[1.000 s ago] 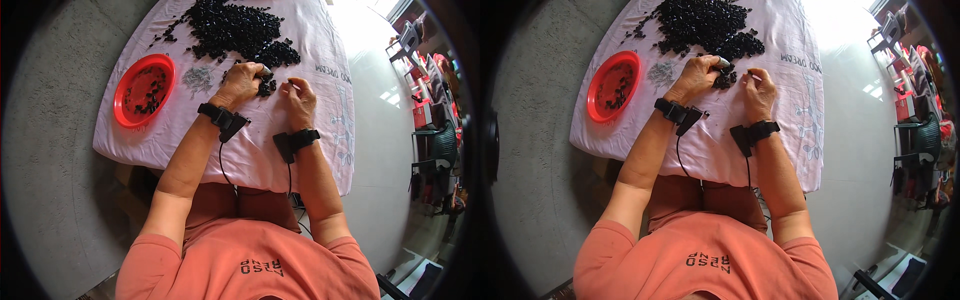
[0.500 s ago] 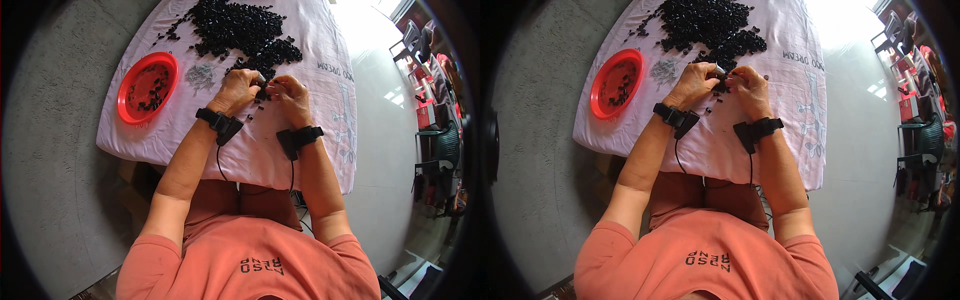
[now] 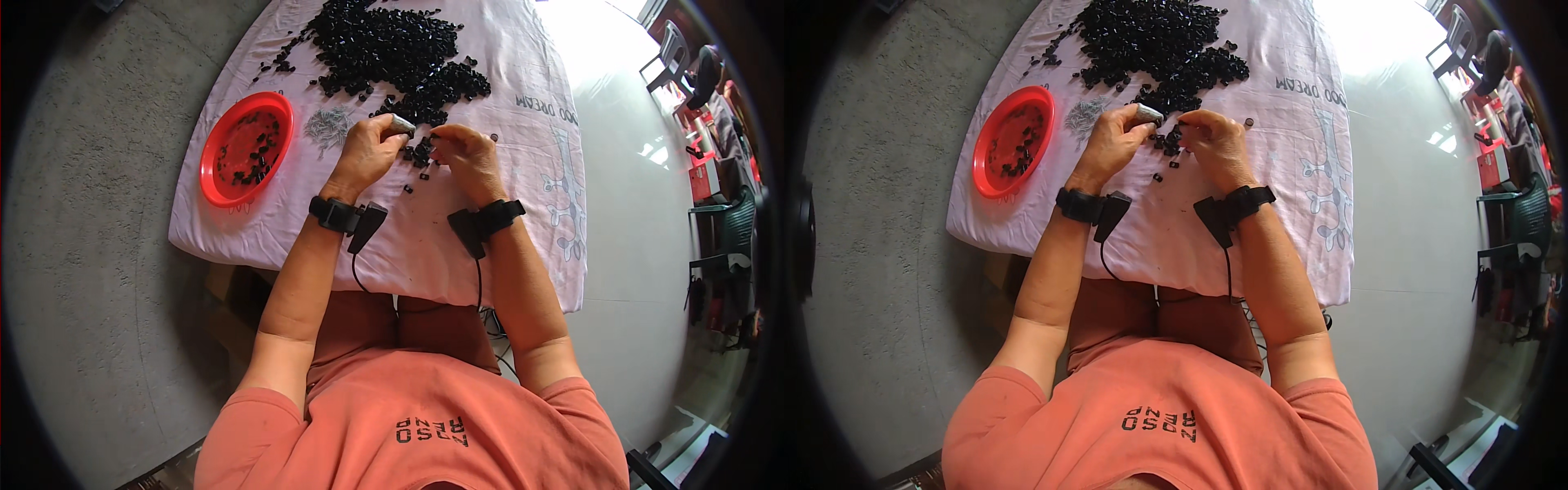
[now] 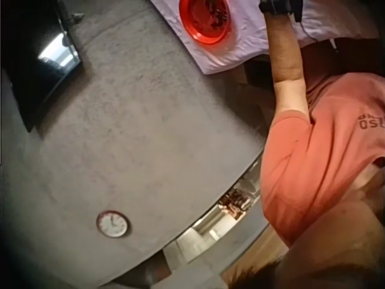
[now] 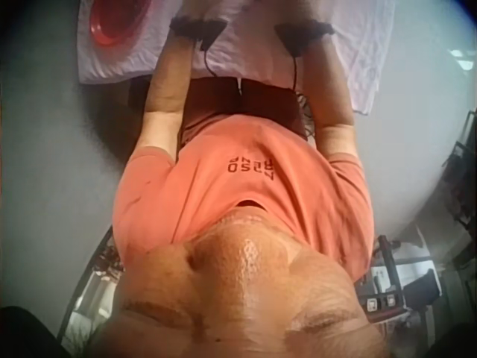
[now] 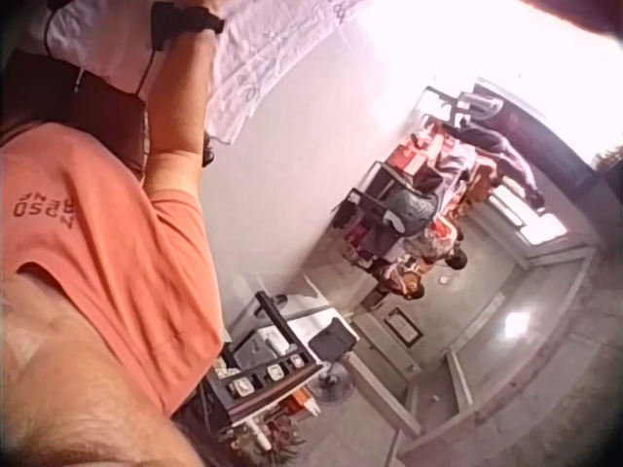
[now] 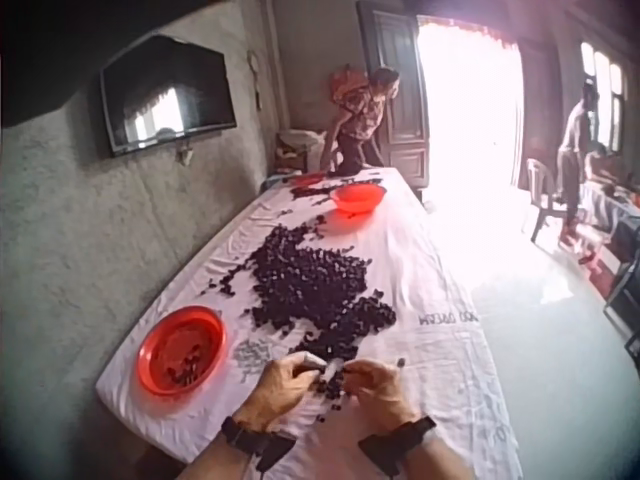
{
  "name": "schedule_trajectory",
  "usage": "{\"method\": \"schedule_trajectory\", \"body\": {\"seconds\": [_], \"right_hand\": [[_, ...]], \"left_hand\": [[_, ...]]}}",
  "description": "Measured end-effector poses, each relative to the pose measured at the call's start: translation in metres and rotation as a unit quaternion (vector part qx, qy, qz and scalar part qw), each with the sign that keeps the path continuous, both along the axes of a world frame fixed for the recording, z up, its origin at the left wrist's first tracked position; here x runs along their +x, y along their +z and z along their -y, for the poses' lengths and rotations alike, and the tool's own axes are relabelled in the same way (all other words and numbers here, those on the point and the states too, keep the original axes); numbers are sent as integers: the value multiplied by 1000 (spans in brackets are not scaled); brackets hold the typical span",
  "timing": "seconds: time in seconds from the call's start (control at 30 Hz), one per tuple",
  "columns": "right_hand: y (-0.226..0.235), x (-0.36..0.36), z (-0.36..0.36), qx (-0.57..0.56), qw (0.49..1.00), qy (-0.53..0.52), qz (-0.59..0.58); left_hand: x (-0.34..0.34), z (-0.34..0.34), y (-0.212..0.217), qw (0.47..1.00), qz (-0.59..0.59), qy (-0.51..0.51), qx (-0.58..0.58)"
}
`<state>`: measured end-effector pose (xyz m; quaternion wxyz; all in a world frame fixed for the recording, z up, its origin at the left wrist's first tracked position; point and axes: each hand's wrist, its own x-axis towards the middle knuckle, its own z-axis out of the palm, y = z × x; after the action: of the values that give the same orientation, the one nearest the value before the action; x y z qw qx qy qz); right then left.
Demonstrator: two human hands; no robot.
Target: Assembling small black plastic components with internal metal parts at a workstation.
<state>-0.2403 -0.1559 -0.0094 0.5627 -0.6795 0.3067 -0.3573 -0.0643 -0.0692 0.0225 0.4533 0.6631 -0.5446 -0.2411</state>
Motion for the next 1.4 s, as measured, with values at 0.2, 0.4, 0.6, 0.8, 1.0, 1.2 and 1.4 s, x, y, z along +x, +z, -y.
{"method": "schedule_trajectory", "body": {"seconds": [0.2, 0.4, 0.6, 0.8, 1.0, 1.2, 1.4], "right_hand": [[3, 4, -6, 8, 1000, 25, 7], [0, 5, -6, 34, 998, 40, 35], [8, 4, -9, 36, 995, 87, 22], [12, 3, -11, 36, 994, 92, 45], [7, 1, -2, 123, 984, 84, 102], [3, 3, -7, 145, 974, 128, 114], [-2, 3, -6, 173, 965, 142, 135]], "left_hand": [[-3, -22, -4, 979, -202, -2, -9], [-6, -29, -8, 971, -236, 22, -23], [-17, -27, -6, 976, -208, 46, -40], [-26, -20, -5, 990, -127, 27, -53], [-8, -31, -4, 997, -13, 67, -35], [-19, -52, -9, 999, 28, 16, 12], [-36, -57, -7, 991, 131, 11, 5]]}}
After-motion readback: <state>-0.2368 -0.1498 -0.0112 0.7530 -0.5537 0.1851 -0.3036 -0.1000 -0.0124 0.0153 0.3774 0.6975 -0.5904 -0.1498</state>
